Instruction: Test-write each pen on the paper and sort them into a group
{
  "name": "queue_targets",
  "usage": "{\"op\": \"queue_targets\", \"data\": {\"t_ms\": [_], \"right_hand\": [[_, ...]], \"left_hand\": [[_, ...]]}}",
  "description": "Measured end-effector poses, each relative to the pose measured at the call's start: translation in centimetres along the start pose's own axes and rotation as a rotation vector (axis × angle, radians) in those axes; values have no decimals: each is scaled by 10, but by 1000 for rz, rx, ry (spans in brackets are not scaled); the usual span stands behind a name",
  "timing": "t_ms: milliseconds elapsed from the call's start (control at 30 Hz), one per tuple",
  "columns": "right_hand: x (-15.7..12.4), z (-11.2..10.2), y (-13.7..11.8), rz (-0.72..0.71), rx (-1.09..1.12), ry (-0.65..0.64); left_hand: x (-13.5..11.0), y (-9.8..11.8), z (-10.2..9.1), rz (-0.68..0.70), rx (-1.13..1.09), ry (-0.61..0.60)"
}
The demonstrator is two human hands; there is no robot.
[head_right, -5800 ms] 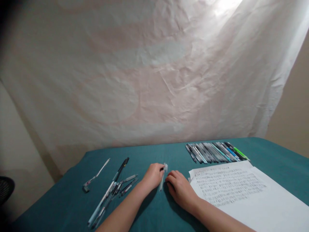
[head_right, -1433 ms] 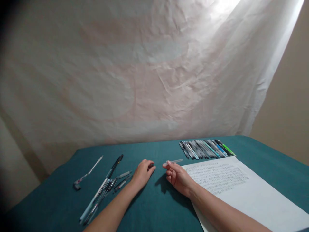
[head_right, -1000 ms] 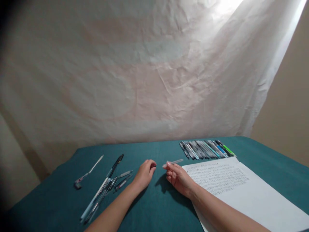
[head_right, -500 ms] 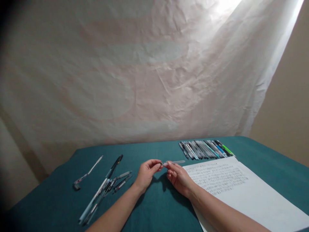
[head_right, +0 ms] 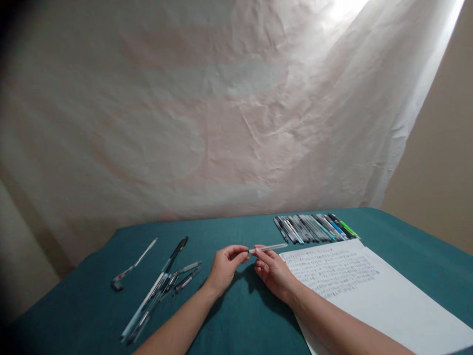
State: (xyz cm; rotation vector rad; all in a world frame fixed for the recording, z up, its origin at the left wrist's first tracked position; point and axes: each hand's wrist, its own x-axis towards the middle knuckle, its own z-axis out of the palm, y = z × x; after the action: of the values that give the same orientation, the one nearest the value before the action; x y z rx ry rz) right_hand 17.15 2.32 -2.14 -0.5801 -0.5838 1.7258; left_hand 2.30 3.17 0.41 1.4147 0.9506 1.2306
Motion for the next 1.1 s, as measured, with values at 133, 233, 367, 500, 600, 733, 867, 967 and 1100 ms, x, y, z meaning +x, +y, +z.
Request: {"op": "queue_targets", "data": {"t_ms": [133, 233, 367, 500, 600, 733, 867, 967, 1100], "right_hand": [[-2, 3, 0, -16, -19, 17], [-2, 4, 1, -23, -57, 29], [-1, 4, 2, -25, -113, 37], [-2, 6, 3, -34, -121, 26], [-3, 7, 3, -40, -112, 31], [-2, 7, 3, -41, -90, 70], [-3, 8, 3, -36, -100, 70], [-5, 10, 3, -49, -126, 54], [-4, 10, 3, -50, -132, 55]], "left_hand": [[0, 1, -1, 18, 30, 6], [0, 0, -2, 40, 79, 11], [-1, 0, -4, 136, 207, -1], [-5, 7, -5, 302, 388, -23], [-7, 11, -3, 384, 448, -75], [-8, 10, 0, 301, 395, -54], [-7, 5, 1, 150, 408, -30], [-7, 4, 0, 125, 427, -71], [-9, 7, -1, 199, 502, -59]]}}
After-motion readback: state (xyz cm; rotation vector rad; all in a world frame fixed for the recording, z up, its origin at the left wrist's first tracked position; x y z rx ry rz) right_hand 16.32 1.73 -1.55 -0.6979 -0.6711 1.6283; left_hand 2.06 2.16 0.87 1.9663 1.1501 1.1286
